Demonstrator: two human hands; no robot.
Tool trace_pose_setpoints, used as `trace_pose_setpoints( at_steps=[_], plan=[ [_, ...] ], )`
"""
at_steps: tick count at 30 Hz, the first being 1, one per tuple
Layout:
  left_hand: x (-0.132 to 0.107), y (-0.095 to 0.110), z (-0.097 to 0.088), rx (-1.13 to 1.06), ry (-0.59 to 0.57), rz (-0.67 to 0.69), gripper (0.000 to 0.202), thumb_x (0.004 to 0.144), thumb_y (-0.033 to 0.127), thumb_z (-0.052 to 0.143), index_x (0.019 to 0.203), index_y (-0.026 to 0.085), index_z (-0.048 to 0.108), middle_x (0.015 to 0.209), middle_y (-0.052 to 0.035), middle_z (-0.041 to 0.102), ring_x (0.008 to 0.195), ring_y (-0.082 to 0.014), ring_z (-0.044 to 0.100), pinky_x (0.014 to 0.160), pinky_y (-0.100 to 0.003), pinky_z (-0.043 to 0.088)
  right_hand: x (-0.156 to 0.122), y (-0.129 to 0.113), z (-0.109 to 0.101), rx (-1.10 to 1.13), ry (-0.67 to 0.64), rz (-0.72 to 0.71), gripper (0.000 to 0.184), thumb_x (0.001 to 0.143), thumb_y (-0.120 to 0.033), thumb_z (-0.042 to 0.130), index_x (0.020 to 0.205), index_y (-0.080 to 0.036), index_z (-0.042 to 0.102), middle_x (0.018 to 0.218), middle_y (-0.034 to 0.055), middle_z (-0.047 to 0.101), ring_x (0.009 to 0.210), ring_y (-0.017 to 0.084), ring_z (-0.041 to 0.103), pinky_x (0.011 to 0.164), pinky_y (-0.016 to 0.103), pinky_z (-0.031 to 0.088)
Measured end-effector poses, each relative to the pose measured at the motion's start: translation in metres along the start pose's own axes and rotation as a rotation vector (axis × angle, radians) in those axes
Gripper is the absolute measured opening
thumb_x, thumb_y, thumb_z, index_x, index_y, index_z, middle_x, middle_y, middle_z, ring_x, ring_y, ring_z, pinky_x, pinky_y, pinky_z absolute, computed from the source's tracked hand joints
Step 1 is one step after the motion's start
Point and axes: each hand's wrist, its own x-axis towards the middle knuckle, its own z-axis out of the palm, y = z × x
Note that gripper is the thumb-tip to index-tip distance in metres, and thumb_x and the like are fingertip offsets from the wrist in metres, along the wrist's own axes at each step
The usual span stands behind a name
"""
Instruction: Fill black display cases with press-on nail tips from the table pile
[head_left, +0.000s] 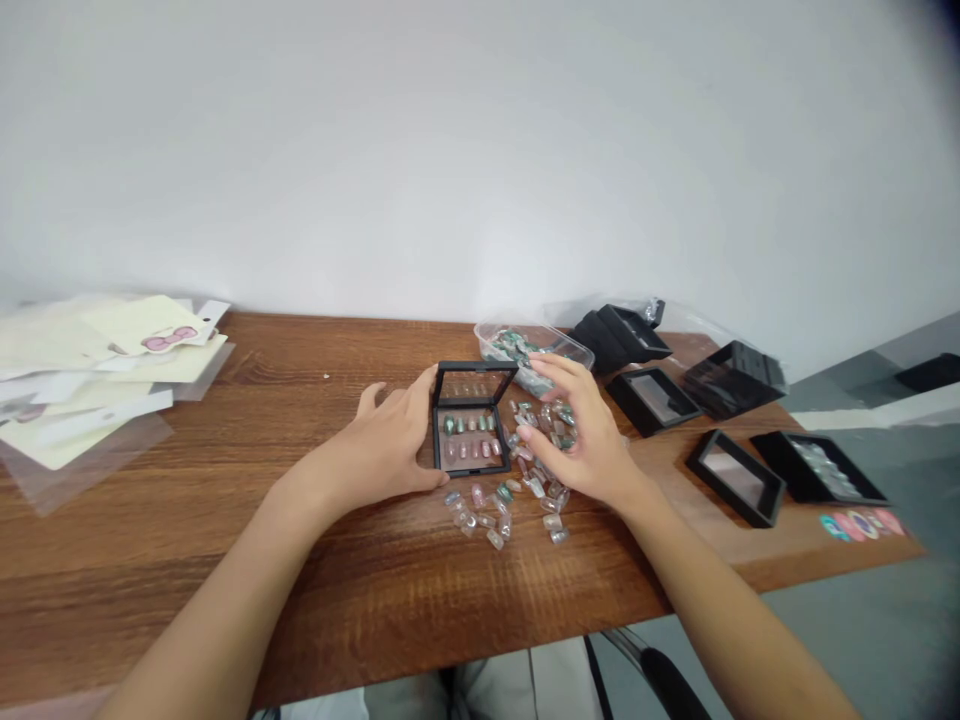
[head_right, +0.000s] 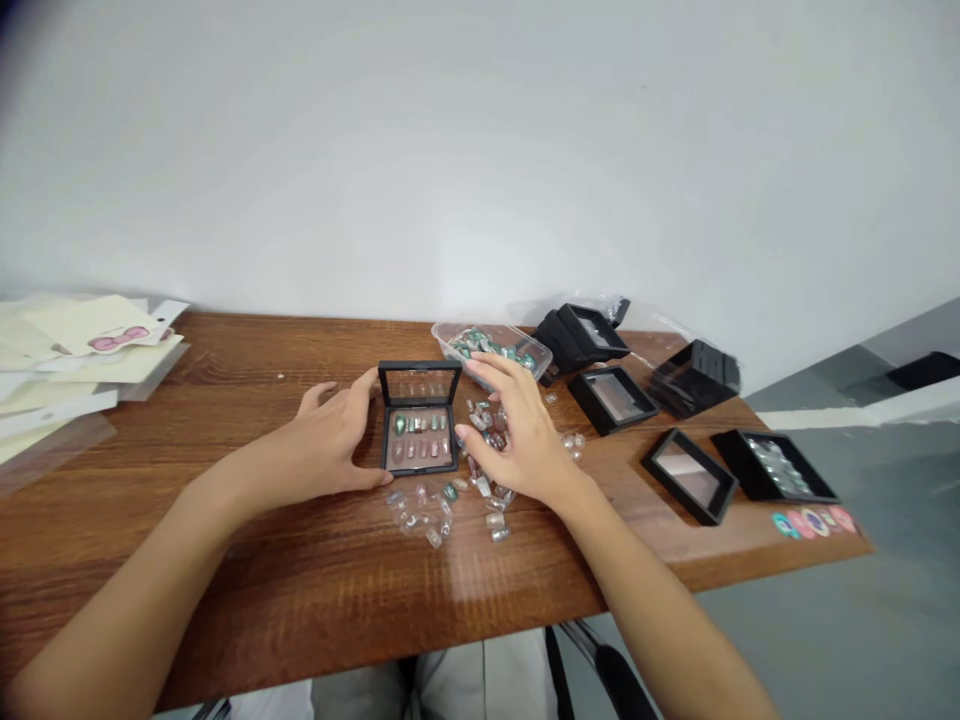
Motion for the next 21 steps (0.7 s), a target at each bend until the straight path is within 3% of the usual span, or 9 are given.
trace_pose_setpoints(
  at_steps=[3, 7, 11, 21],
  plan=[
    [0.000, -0.001, 0.000, 0.005, -0.001, -0.003, 0.098, 0.076, 0.042, 0.066, 0.150, 0.025, 0.005, 0.150, -0.0140, 0.040, 0.134, -0.0344, 0.044, 0.114, -0.060, 0.012, -0.001, 0.001, 0.000, -0.045, -0.085, -0.040, 0.046, 0.086, -0.020, 0.065, 0.130, -0.023, 0.051, 0.128, 0.0129, 0.052, 0.121, 0.029, 0.050, 0.095, 0.046, 0.048],
    [0.000, -0.003, 0.002, 0.031, -0.001, -0.004, 0.100, 0.076, 0.046, 0.066, 0.151, 0.024, 0.004, 0.153, -0.0153, 0.037, 0.135, -0.0359, 0.043, 0.115, -0.060, 0.012, -0.003, 0.006, 0.001, -0.083, -0.288, -0.059, 0.017, 0.092, -0.025, 0.061, 0.109, -0.022, 0.062, 0.096, 0.0059, 0.060, 0.091, 0.022, 0.057, 0.082, 0.038, 0.049],
    [0.000, -0.004, 0.004, 0.043, 0.000, -0.001, 0.104, 0.076, 0.046, 0.066, 0.152, 0.021, 0.000, 0.152, -0.0169, 0.038, 0.137, -0.0349, 0.042, 0.115, -0.058, 0.012, -0.004, 0.010, 0.005, -0.133, -0.406, -0.026, 0.020, 0.091, -0.030, 0.063, 0.108, -0.020, 0.065, 0.092, 0.0057, 0.060, 0.090, 0.022, 0.056, 0.079, 0.036, 0.048],
    [0.000, -0.002, 0.002, 0.026, -0.005, 0.009, 0.100, 0.077, 0.045, 0.066, 0.151, 0.023, 0.001, 0.151, -0.0159, 0.037, 0.134, -0.0336, 0.044, 0.114, -0.059, 0.011, -0.003, 0.009, 0.009, -0.137, -0.448, -0.016, 0.013, 0.093, -0.029, 0.062, 0.099, -0.019, 0.067, 0.089, 0.0052, 0.061, 0.089, 0.021, 0.056, 0.077, 0.033, 0.045]
  ],
)
